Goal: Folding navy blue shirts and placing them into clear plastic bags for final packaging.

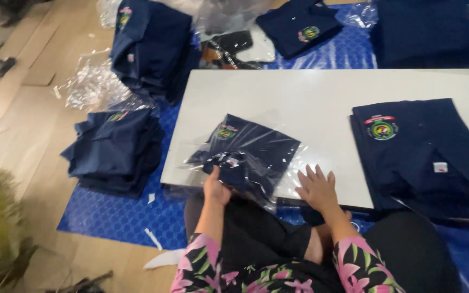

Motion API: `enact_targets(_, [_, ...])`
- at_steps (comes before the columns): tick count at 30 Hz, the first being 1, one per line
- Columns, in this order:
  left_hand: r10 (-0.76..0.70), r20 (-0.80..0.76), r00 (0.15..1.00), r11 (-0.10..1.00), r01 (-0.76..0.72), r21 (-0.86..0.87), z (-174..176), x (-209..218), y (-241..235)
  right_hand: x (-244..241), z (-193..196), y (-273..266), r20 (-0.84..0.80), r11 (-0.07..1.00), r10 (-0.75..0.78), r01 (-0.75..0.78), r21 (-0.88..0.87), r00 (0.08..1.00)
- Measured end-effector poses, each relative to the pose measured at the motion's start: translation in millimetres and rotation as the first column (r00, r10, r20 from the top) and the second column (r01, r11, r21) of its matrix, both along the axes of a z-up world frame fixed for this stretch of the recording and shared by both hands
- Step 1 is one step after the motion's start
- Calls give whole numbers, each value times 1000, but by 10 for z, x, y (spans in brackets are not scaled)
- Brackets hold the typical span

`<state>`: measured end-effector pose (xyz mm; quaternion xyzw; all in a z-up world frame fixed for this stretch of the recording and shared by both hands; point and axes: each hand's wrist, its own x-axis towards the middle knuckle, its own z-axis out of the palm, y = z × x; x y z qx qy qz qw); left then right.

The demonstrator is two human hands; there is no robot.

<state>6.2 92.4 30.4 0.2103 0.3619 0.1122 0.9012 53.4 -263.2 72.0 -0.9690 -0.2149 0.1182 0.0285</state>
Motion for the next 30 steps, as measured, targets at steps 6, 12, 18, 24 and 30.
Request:
enact_targets(6, [272,-50,961,954,-262,142,609,-967,977,141,-361,22,33,996,-92,91,17,995])
enact_targets(12, [451,-64,890,867,-420,268,770,-2357,1794,157,-578,47,200,979,-148,114,171,969])
enact_targets(18, [604,-399,690,750,-322,578,75,-3876,1842,51,-85,113,296,980,-134,82,181,946])
enact_targets(24, [608,-755,246,273,828,490,228,-3859,1133,9,8,295,158,963,-93,49,265,983])
enact_targets(30, [406,-906,121,87,982,170,-34,-3465,943,50,-10,372,-66,996,85,-87,-34,994])
